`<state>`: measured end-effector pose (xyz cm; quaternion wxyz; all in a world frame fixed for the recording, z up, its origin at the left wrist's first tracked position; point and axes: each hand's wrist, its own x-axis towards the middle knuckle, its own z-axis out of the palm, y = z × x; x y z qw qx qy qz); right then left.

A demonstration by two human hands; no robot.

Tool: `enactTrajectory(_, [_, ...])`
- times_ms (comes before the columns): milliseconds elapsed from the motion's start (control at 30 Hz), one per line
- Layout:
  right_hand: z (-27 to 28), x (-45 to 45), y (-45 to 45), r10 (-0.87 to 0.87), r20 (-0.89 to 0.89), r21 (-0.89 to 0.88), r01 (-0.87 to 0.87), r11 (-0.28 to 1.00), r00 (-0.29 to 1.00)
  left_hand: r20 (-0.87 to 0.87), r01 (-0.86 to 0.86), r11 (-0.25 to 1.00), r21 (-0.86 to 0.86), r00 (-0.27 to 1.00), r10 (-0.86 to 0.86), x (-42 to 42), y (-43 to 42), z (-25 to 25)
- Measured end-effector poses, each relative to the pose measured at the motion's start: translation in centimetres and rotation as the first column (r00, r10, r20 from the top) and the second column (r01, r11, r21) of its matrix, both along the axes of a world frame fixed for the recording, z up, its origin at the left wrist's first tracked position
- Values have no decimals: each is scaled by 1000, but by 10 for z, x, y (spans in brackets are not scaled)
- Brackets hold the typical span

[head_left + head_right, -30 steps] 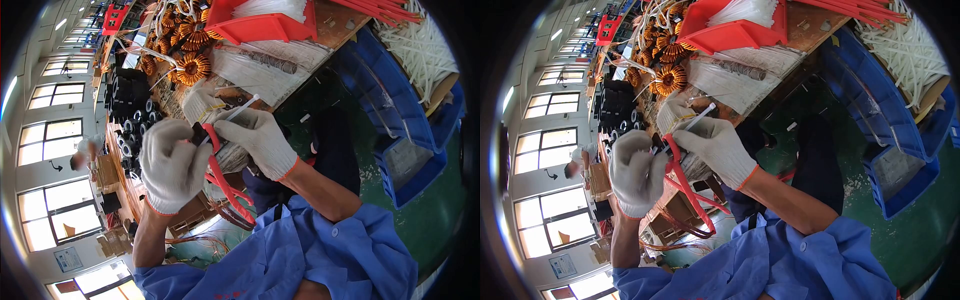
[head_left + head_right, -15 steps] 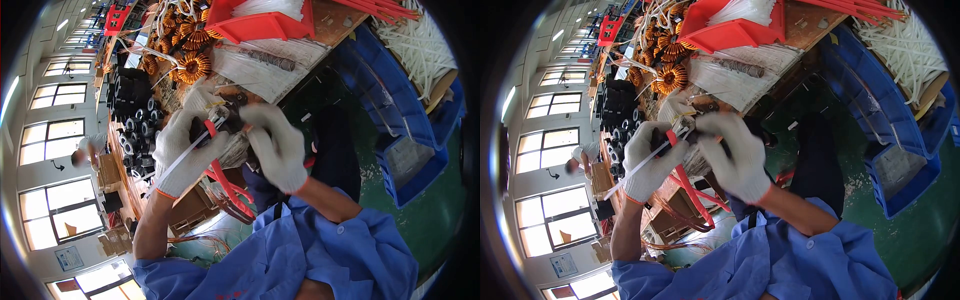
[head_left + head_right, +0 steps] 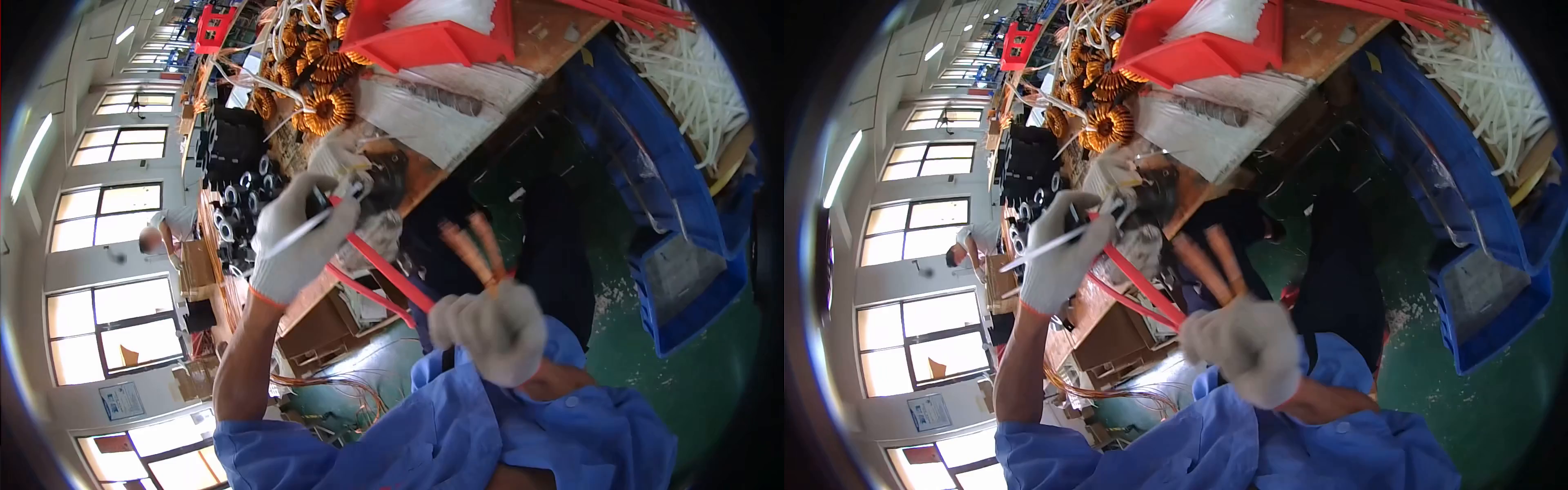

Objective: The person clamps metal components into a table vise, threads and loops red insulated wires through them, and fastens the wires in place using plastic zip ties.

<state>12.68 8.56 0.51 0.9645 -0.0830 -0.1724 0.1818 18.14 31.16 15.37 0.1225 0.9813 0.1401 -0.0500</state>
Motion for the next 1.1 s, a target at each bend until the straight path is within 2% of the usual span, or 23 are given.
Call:
enactTrajectory(67, [1,30,-11,215,-361,74,-202,977,908,-148,-69,997,17,987,70,-4,0,9])
enactTrajectory(100, [4,62,-13,263,-263,126,-238,963,928,-118,58,997,-44,991,-62,-8,8,10])
enactTrajectory(133, [26,94,-12,247,-405,60,-244,968,881,-79,107,994,33,991,-104,-7,7,10])
enactTrajectory(167, [25,130,-1,314,-311,166,-274,947,897,-57,127,990,66,991,-124,-6,6,5])
enactTrajectory(200, [51,163,16,280,-471,128,-249,960,837,-35,146,984,101,989,-144,-6,5,1])
enactTrajectory(233, [59,195,47,207,-427,0,-229,973,880,33,153,979,137,987,-159,-8,7,-6])
enactTrajectory(267, [44,229,98,260,-196,59,-254,965,945,101,159,971,177,979,-179,-9,9,-13])
enactTrajectory(300, [52,247,157,277,-230,-23,-289,957,933,103,160,971,175,978,-179,-11,9,-18])
enactTrajectory(367, [17,247,286,709,-180,54,-713,699,682,244,82,978,190,961,-128,-13,7,-27])
enactTrajectory(433, [79,208,261,495,-269,-512,-558,653,826,261,62,980,190,959,-112,-15,3,-29])
enactTrajectory(500, [65,229,231,451,-120,-485,-448,751,885,199,32,992,124,978,-57,-9,-3,-19])
enactTrajectory(533, [47,243,180,449,104,-742,-231,629,887,204,145,986,83,966,-159,-6,0,-15])
enactTrajectory(567, [25,242,168,431,609,-748,301,591,666,208,146,986,76,965,-159,-5,3,-15])
enactTrajectory(600, [2,242,156,312,911,-396,780,485,269,176,119,988,93,975,-134,-6,4,-15])
enactTrajectory(633, [19,213,111,463,590,-791,360,494,661,144,94,989,113,984,-109,-6,4,-15])
enactTrajectory(700, [3,179,97,279,828,-560,680,473,487,118,73,991,110,989,-86,-6,5,-15])
enactTrajectory(733, [-4,174,100,276,828,-559,682,471,488,92,48,992,120,994,-59,-5,4,-15])
enactTrajectory(800, [-14,166,105,191,934,-349,878,327,300,52,11,994,105,999,-17,-5,2,-11])
enactTrajectory(833, [-20,164,106,192,935,-348,880,323,299,55,15,995,102,998,-21,-4,0,-9])
enactTrajectory(900, [-21,166,105,130,991,-44,970,237,13,-25,-32,995,100,999,35,0,-2,-5])
enactTrajectory(967, [-14,160,93,142,990,-18,975,223,-14,-67,-83,996,38,994,86,4,-4,3])
enactTrajectory(1033, [-5,157,86,153,987,4,978,209,-37,-39,84,996,-6,996,-84,5,10,0])
enactTrajectory(1100, [0,155,83,149,987,23,983,182,-51,-38,105,993,-50,994,-107,7,16,2])
